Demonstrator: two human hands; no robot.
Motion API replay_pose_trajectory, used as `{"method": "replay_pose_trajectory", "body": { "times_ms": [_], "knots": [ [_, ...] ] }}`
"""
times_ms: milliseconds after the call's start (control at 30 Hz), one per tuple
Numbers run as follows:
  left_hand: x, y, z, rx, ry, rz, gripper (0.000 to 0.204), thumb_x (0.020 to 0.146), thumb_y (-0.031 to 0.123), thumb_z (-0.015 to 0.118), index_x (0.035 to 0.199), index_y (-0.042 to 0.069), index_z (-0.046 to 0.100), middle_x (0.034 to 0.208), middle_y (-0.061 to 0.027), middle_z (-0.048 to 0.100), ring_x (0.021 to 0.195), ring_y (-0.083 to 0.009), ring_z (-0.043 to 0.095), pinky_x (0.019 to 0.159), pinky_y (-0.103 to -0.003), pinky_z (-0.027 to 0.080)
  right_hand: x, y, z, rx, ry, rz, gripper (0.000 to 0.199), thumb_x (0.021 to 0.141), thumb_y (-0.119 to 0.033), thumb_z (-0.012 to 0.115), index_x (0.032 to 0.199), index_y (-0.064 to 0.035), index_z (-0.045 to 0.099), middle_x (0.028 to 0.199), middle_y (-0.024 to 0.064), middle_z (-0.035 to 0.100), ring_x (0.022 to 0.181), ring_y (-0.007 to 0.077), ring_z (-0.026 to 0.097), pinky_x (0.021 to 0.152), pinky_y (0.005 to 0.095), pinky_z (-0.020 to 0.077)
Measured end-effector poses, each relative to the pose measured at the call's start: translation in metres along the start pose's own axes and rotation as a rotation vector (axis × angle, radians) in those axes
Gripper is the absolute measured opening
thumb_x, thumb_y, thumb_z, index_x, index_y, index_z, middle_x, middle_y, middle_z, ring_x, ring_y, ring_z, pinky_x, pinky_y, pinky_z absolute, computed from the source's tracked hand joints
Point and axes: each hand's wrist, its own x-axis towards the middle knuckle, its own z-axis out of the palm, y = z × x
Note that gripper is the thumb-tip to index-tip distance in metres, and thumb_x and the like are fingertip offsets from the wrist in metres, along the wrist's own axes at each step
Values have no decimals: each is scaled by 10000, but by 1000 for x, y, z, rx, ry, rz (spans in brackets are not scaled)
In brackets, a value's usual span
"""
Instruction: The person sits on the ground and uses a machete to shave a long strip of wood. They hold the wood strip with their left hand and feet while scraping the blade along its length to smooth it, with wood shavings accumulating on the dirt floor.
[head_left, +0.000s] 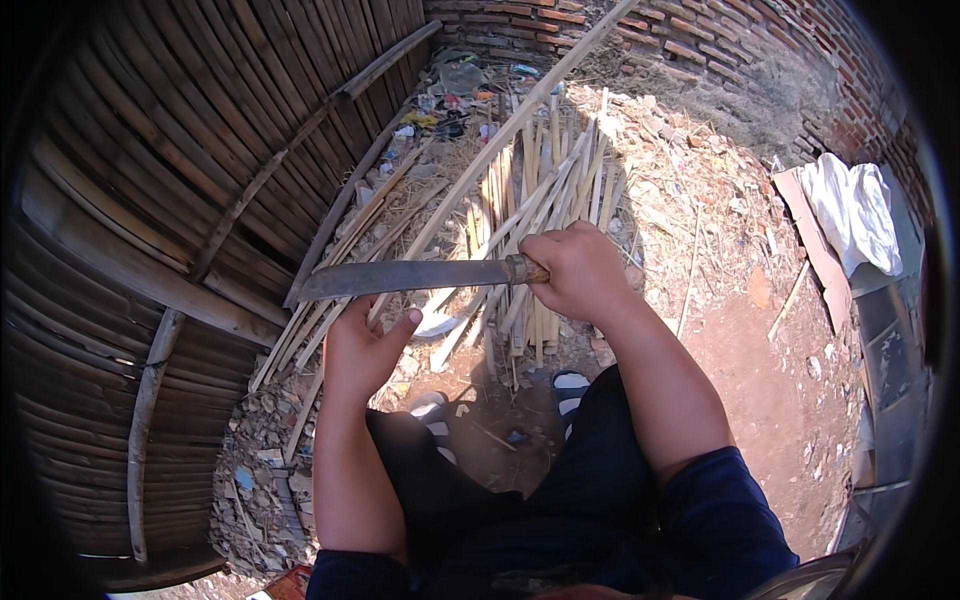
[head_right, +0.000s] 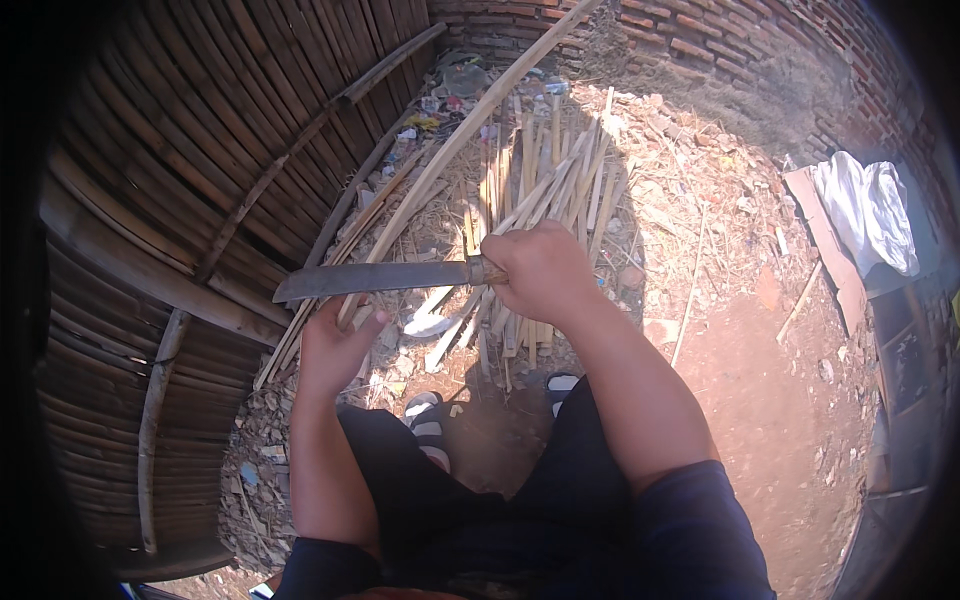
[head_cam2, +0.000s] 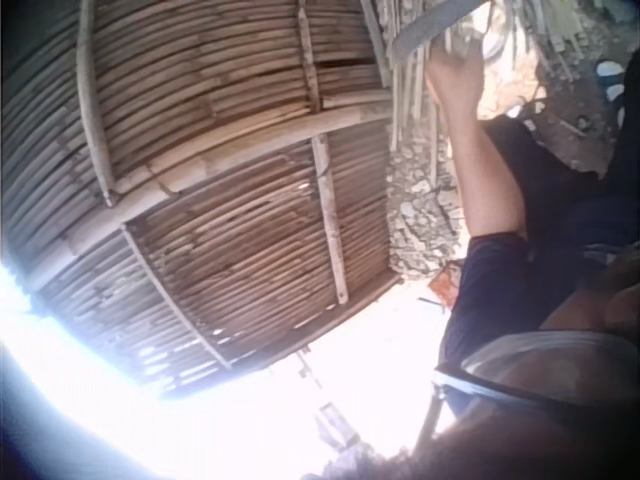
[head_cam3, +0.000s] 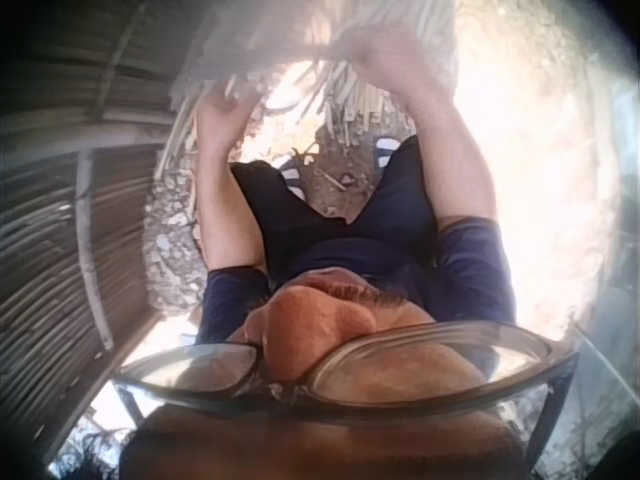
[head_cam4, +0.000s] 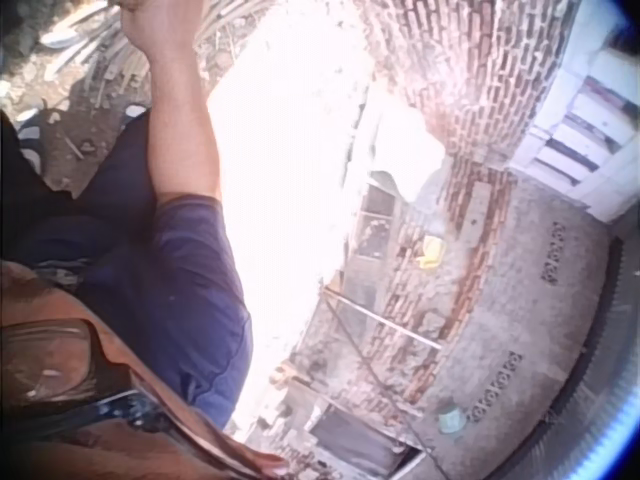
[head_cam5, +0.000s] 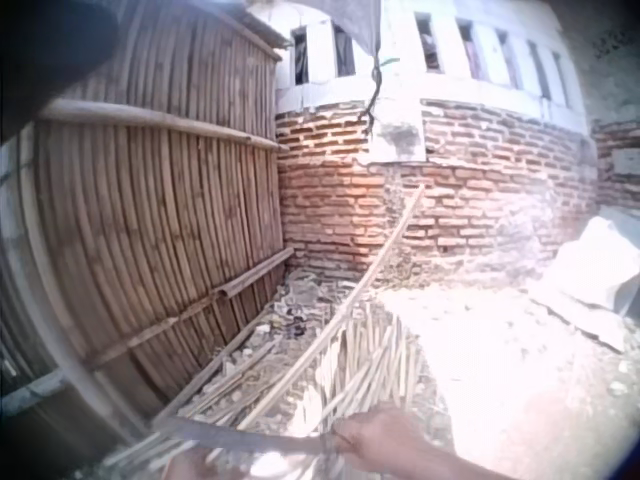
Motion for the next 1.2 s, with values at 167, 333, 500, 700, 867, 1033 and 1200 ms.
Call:
{"method": "replay_pose_trajectory", "body": {
  "times_ms": [167,333,500,700,867,1033,1200],
  "knots": [
    [-6,14,-10,71,24,-57,633,812,473,882,1233,21,740,593,-27,567,551,-126,564,541,-320,441,1,25,-1,104,152,168,175,833,-178,768,915,-58,672,737,128,675,675,345,665,629,445,504],
    [-7,24,-12,200,88,-56,632,806,528,867,1227,70,751,608,-66,614,570,-220,634,585,-378,492,-3,48,-13,212,275,615,237,890,-283,784,951,-74,691,800,174,708,772,404,699,695,481,536],
    [-5,27,-8,269,149,-80,600,809,527,854,1218,100,756,682,-105,669,683,-285,701,661,-410,528,-10,34,-13,129,193,373,204,885,-240,792,924,-69,688,707,146,657,647,347,655,628,430,507],
    [-8,23,-9,339,220,-66,579,817,519,849,1217,112,755,751,-123,704,748,-300,725,701,-416,546,-4,2,-14,37,-29,174,173,836,-201,751,922,-76,669,775,155,679,821,392,707,718,517,547],
    [-8,29,-13,328,227,-81,577,805,480,867,1213,87,756,732,-84,646,671,-237,642,658,-390,506,-2,57,-14,218,133,604,252,895,-289,781,964,-62,698,834,189,716,806,381,710,722,472,540],
    [-7,27,-10,321,237,-79,580,799,486,871,1207,87,760,755,-89,652,686,-235,650,662,-392,512,-7,63,-13,309,214,734,299,908,-323,784,1029,-56,725,833,184,722,789,358,713,739,444,544],
    [-5,25,-4,299,202,-78,598,789,518,869,1202,100,762,790,-122,698,732,-295,708,684,-418,537,-7,21,-8,159,57,313,227,873,-248,808,912,-66,677,755,138,697,677,338,670,649,409,502]
  ]
}}
